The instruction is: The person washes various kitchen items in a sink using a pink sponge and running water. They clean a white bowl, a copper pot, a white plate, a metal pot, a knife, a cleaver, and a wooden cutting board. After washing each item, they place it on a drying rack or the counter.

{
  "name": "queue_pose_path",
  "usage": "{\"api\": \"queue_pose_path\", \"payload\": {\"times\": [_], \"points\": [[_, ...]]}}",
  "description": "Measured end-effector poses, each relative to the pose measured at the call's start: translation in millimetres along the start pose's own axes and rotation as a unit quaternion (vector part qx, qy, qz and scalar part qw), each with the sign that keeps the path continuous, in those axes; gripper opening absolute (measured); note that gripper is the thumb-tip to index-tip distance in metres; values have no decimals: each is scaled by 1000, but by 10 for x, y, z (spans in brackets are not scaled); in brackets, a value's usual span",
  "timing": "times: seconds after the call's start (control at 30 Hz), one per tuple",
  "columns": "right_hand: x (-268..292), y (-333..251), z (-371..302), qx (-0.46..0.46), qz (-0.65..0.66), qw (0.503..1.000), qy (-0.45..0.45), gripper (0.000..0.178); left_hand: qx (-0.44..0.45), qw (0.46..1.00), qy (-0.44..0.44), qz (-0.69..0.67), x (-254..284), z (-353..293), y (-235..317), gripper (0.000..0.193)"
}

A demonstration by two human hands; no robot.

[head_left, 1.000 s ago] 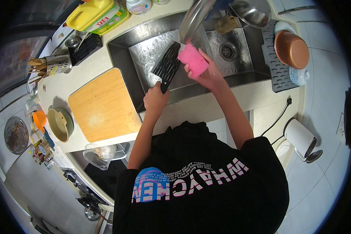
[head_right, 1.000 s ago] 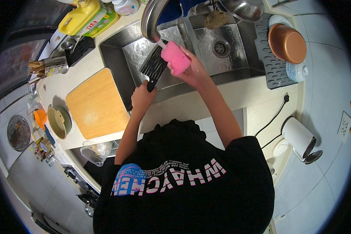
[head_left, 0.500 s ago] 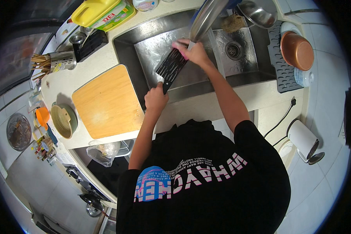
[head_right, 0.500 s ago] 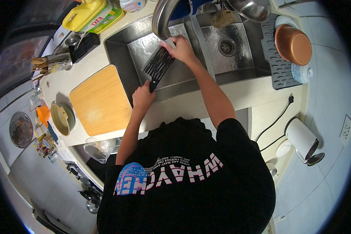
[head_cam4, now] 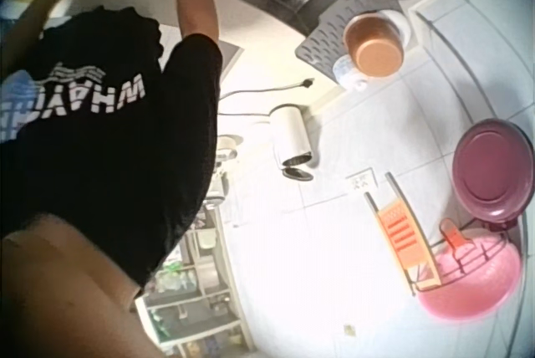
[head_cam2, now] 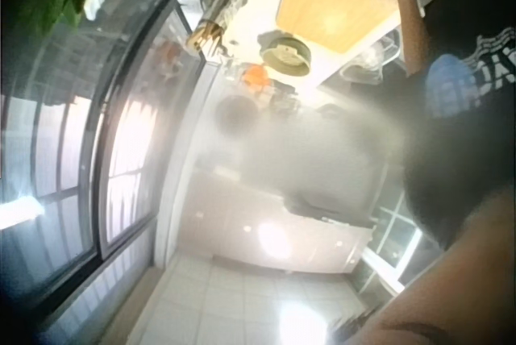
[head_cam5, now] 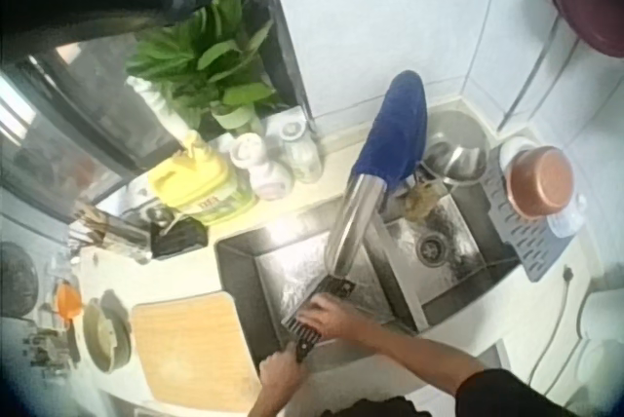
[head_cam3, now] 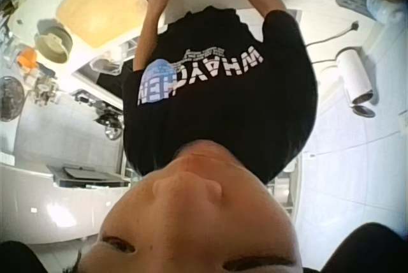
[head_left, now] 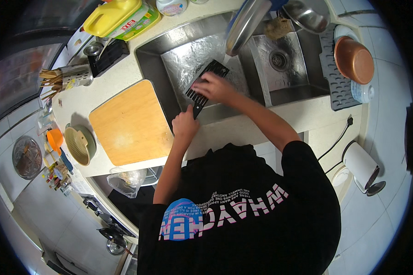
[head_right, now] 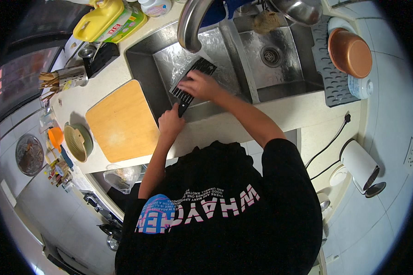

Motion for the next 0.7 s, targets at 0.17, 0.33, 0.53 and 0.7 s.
{"api": "queue_pose_path", "payload": {"times": [0.17,0.33,0.53,0.7], "points": [[-28,394,-3,-83,13,994,65,20,-21,1000,17,11,-23,7,33,45],[140,143,79,-126,-82,986,69,17,-15,1000,20,-1,-6,-21,60,47],[-3,-533,-38,101,2,994,29,12,-26,997,63,-20,31,-45,156,36],[408,-108,27,-87,-139,972,166,14,0,999,37,-38,90,-67,154,44]]}}
Point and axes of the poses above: each hand's wrist, its own z-axis towards the middle knuckle, its own x-axis out of the back of the hand, y = z × x, the point moved 7 cm from there along z, towards the middle knuckle
